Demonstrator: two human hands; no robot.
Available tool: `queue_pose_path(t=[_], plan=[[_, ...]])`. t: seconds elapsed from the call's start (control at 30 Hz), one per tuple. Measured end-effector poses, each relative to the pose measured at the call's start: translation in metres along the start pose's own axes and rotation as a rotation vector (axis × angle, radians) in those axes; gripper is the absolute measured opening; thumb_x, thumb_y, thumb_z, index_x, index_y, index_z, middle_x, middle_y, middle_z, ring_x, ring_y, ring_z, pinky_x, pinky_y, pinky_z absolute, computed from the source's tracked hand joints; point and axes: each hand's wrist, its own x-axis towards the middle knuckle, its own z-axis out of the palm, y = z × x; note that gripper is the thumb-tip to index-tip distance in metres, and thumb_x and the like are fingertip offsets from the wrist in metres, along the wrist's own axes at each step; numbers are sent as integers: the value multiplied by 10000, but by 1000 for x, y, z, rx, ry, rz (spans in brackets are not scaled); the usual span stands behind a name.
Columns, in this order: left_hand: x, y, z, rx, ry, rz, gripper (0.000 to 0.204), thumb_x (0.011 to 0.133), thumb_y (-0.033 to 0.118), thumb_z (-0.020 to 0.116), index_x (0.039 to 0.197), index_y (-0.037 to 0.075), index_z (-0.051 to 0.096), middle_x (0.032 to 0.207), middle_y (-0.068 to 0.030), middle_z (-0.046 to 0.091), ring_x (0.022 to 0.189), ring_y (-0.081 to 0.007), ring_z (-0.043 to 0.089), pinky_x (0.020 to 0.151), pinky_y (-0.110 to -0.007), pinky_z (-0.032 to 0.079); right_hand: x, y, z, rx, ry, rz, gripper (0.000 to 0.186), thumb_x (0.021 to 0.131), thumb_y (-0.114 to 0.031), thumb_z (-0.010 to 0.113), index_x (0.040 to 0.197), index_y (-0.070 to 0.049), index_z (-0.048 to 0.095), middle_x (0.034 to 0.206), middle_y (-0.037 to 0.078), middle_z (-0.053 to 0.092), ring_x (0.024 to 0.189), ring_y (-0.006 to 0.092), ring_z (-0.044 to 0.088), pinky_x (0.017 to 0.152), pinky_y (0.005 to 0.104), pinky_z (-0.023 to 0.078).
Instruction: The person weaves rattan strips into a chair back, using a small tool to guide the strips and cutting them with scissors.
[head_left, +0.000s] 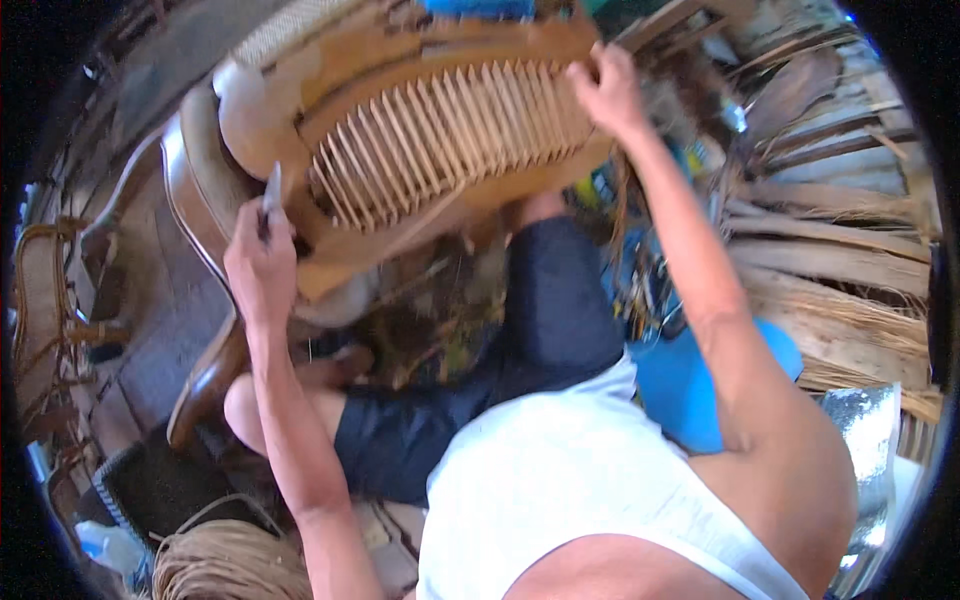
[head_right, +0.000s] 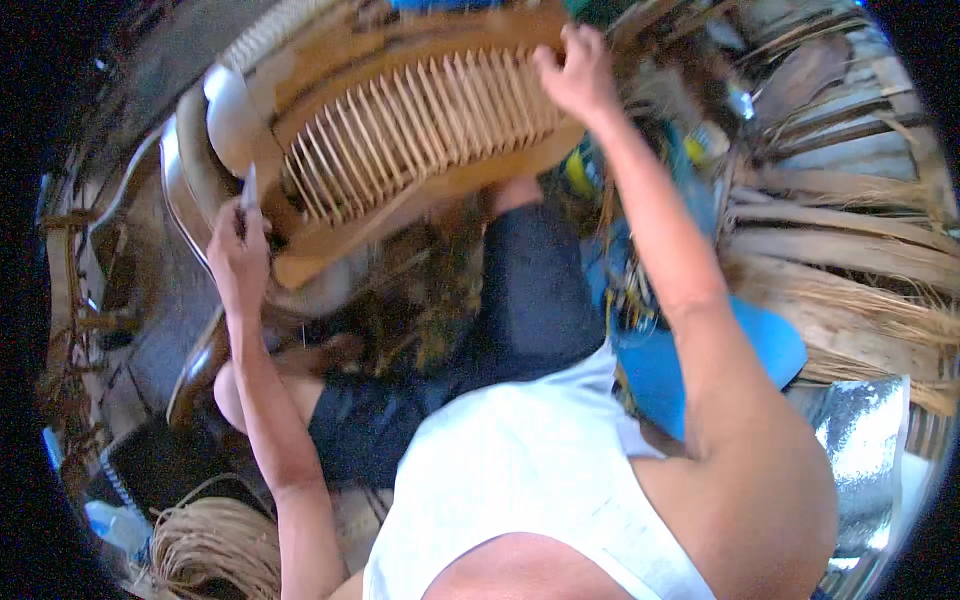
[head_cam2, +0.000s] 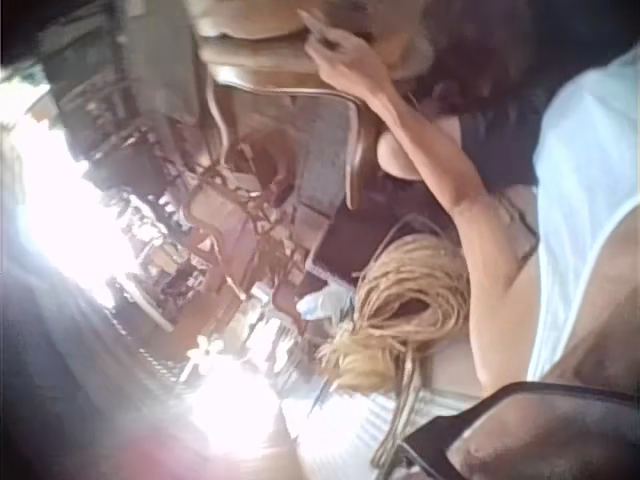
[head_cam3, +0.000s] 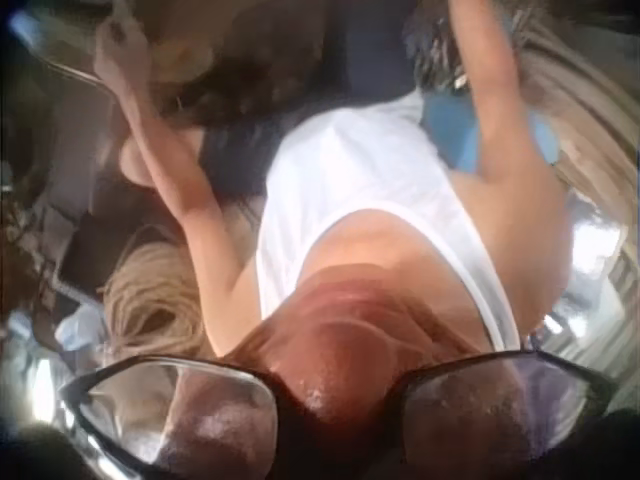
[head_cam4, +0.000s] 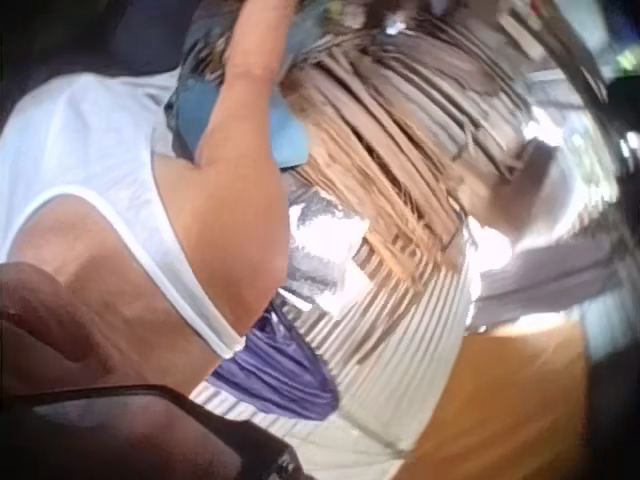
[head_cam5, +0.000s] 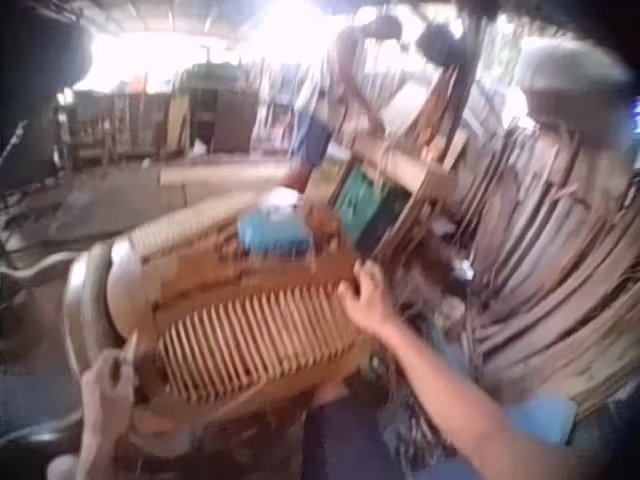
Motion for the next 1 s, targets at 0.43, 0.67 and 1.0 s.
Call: queue_pose_path(t=[0.43, 0.67, 1.0], plan=[[-60, 70, 3, -160, -156, -239, 284, 961, 242, 773, 1097, 3, 704, 864, -58, 703, 735, -115, 600, 640, -278, 483, -98, -114, -35, 583, -164, -303, 379, 962, -316, 744, 1267, -111, 652, 1163, 91, 622, 1119, 285, 629, 956, 413, 531], [-69, 95, 68, 149, -223, 78, 357, 984, 331, 743, 1057, -17, 724, 855, -46, 737, 726, -104, 600, 640, -286, 494, -106, -117, -27, 500, -177, -354, 422, 928, -264, 775, 1294, -115, 627, 1180, 98, 611, 1155, 303, 609, 999, 433, 517], [-97, 70, 116, -181, -285, -352, 412, 1011, 373, 698, 870, -14, 703, 609, 13, 481, 608, -93, 423, 565, -292, 395, -107, -108, -19, 599, -156, -332, 431, 912, -251, 787, 1289, -115, 628, 1225, 110, 648, 1158, 316, 634, 994, 446, 532]])
